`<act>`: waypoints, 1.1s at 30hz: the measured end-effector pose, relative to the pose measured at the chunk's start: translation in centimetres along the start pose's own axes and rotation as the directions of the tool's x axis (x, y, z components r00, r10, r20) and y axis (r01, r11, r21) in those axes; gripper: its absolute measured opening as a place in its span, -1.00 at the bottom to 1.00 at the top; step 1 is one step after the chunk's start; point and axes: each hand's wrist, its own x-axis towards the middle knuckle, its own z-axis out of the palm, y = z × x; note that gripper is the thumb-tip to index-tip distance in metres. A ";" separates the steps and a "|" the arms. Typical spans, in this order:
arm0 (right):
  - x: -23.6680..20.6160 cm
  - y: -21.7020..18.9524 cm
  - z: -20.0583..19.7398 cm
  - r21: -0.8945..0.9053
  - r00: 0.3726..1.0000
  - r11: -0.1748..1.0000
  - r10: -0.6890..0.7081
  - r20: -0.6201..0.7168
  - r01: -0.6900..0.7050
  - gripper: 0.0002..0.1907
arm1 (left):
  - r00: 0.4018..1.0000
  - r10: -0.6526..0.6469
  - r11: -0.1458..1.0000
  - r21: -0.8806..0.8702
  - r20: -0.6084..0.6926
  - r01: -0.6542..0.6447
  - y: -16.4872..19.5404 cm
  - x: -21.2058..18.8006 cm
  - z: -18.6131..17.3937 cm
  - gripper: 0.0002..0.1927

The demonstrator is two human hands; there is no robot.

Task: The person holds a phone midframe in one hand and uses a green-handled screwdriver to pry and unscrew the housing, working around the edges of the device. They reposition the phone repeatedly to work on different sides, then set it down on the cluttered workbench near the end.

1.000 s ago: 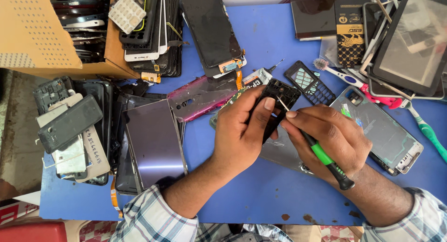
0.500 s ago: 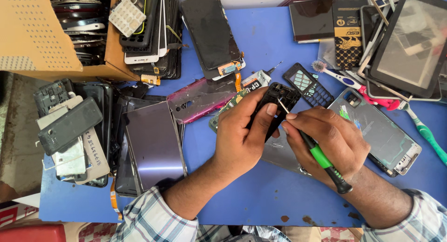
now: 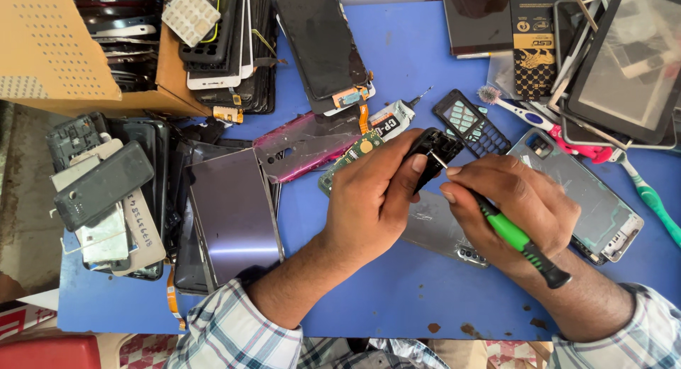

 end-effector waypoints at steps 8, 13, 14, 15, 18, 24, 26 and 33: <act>-0.3 -0.5 0.0 0.117 0.988 0.983 0.145 -0.057 -0.138 -0.80 | 0.993 -0.112 0.987 -0.112 0.027 0.114 0.2 0.2 -0.2 -0.72; 0.2 -0.1 0.8 0.147 0.991 0.989 0.043 -0.130 -0.024 -0.79 | 0.984 -0.179 0.956 -0.232 0.018 0.179 0.1 0.3 -0.5 -0.69; 0.3 0.0 0.8 0.128 0.991 0.992 0.022 -0.131 -0.005 -0.79 | 0.984 -0.176 0.955 -0.238 0.019 0.176 0.1 0.3 -0.5 -0.68; 0.2 0.1 0.9 0.108 0.991 0.994 0.007 -0.130 0.007 -0.78 | 0.985 -0.173 0.954 -0.245 0.022 0.173 0.1 0.3 -0.5 -0.68; 0.2 0.2 1.0 0.047 0.992 0.998 -0.026 -0.121 0.032 -0.74 | 0.987 -0.161 0.963 -0.218 0.014 0.160 0.1 0.1 -0.4 -0.68; 0.2 0.2 1.1 -0.007 0.997 0.999 -0.040 -0.070 0.039 -0.72 | 0.995 -0.102 0.990 -0.093 -0.011 0.101 0.1 0.0 -0.4 -0.73; 0.3 0.1 1.1 0.004 0.997 0.999 -0.034 -0.070 0.035 -0.73 | 0.997 -0.080 0.993 -0.085 -0.013 0.079 0.1 0.0 -0.3 -0.76; 0.2 0.1 1.3 0.009 0.998 1.000 -0.019 -0.056 0.020 -0.73 | 1.000 -0.024 0.995 -0.097 -0.017 0.022 0.1 -0.2 -0.4 -0.78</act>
